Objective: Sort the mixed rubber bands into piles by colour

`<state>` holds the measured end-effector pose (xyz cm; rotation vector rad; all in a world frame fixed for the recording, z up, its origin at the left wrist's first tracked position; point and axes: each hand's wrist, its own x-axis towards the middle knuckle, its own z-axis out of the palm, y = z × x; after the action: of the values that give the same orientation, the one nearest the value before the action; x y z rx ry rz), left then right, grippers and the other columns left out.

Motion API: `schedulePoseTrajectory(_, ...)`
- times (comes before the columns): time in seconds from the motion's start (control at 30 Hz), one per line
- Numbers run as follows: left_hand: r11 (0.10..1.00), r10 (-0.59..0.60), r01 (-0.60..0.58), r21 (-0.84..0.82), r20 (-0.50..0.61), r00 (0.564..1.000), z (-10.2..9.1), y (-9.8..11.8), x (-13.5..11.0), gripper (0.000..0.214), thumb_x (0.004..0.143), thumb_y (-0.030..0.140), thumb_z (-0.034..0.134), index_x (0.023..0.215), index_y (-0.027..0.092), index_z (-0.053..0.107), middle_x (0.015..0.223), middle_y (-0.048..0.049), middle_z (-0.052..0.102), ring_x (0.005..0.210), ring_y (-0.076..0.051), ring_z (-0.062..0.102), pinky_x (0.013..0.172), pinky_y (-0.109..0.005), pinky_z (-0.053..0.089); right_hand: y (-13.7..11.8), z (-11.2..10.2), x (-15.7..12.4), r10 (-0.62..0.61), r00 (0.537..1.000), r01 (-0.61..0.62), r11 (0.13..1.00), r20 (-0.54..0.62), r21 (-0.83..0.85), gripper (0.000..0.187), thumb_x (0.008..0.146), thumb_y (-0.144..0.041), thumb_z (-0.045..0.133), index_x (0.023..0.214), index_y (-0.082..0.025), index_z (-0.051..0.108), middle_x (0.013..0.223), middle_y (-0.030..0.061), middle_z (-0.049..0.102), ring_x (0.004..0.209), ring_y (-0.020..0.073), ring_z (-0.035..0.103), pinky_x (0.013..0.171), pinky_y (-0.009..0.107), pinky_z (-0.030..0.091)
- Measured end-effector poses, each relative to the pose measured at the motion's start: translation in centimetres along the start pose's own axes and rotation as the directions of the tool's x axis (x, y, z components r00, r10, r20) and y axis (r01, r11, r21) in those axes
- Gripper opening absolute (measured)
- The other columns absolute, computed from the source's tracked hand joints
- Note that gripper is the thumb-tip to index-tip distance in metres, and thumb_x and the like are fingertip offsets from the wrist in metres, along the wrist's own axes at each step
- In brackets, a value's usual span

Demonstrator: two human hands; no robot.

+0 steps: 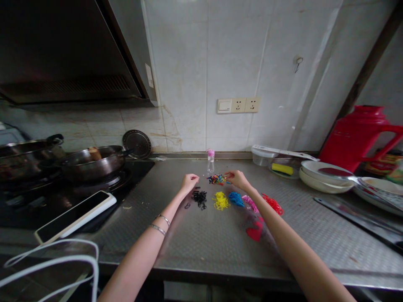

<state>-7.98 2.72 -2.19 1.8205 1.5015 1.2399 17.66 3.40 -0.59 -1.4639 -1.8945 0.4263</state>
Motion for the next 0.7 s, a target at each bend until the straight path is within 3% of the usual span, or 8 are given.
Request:
schedulePoseTrajectory(0.2,1.0,0.009,-0.009,-0.01,0.009,1.0,0.2,-0.4,0.2,0.019,0.07,0.024,0.051,0.069,0.012,0.066,0.065,-0.0055,0.066,0.064,-0.015,0.061,0.065,-0.024,0.046,0.6,-2.6,-1.6,0.064,0.989,-0.09,0.976,0.132,0.197,0.032,0.065,-0.014,0.057,0.096,-0.011,0.064,0.074,0.0051,0.067,0.053,0.0108,0.058,0.046,0.019,0.046)
schedulePoseTrajectory(0.43,1.0,0.006,-0.005,-0.013,0.021,1.0,0.1,-0.3,0.0,0.018,0.068,0.024,0.052,0.068,0.012,0.065,0.064,-0.0055,0.065,0.063,-0.014,0.06,0.063,-0.024,0.045,0.4,-4.7,-4.8,0.008,0.946,-0.086,0.97,0.325,0.226,0.031,0.063,-0.01,0.055,0.092,-0.011,0.064,0.07,0.0019,0.067,0.057,0.0113,0.058,0.05,0.018,0.047)
schedulePoseTrajectory(0.53,1.0,0.002,-0.002,-0.016,0.018,1.0,0.0,-0.1,-0.2,0.018,0.068,0.024,0.051,0.068,0.012,0.065,0.063,-0.0057,0.065,0.063,-0.014,0.06,0.062,-0.024,0.045,0.3,-4.9,-5.4,-0.004,0.95,-0.069,0.973,0.312,0.221,0.03,0.064,-0.011,0.054,0.092,-0.012,0.065,0.072,0.0019,0.067,0.06,0.0114,0.059,0.051,0.018,0.047)
schedulePoseTrajectory(0.7,1.0,0.013,-0.013,-0.004,0.024,1.0,0.2,-0.3,-0.2,0.018,0.068,0.022,0.051,0.069,0.011,0.065,0.064,-0.0063,0.065,0.062,-0.014,0.06,0.06,-0.023,0.044,0.8,-4.8,-5.9,0.021,0.987,-0.057,0.972,0.158,0.227,0.028,0.07,-0.02,0.052,0.093,-0.012,0.064,0.068,0.0027,0.066,0.058,0.0111,0.058,0.046,0.017,0.044)
